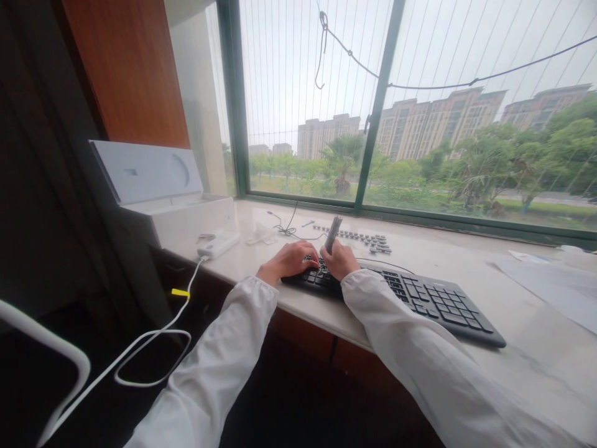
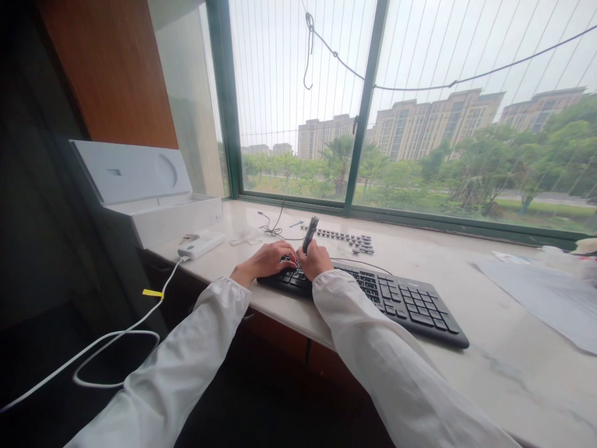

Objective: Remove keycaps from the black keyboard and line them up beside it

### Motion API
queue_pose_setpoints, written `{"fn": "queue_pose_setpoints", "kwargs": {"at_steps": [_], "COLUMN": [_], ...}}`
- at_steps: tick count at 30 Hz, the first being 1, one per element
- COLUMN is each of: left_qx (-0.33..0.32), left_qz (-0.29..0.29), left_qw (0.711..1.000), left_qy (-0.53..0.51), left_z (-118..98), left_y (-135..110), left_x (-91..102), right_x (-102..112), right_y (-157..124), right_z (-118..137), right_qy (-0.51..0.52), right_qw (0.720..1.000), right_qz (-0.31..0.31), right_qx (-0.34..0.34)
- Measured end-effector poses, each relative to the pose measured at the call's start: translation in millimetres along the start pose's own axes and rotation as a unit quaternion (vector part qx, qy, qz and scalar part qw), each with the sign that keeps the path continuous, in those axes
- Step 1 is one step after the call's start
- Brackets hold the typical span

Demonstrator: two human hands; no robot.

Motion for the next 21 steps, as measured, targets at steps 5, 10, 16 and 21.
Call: {"fn": "queue_pose_setpoints", "kwargs": {"at_steps": [5,10,16,21], "left_qx": [-0.003,0.003,0.001,0.003], "left_qz": [0.001,0.0,-0.013,-0.012], "left_qw": [1.0,1.0,1.0,0.999], "left_qy": [0.004,0.003,-0.006,-0.033], "left_z": [0,2,7,12], "left_y": [0,0,-2,-3], "left_x": [-0.1,-1.6,-0.8,-1.6], "right_x": [-3,-5,-1,-1], "right_y": [0,-2,-10,-9], "right_z": [1,1,19,21], "right_qy": [0.007,0.015,0.016,0.008], "right_qw": [1.0,1.0,0.996,0.996], "right_qz": [0.007,0.015,-0.004,-0.018], "right_qx": [0.004,0.003,0.082,0.091]}}
Point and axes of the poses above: each hand's wrist, its own y-axis towards the middle knuckle, its own x-axis out of the back of the hand, z = x × y, the point moved 9 cm from there along y, towards the middle knuckle, and after that the axes turned 8 degrees about -y, right-handed, at the moved point
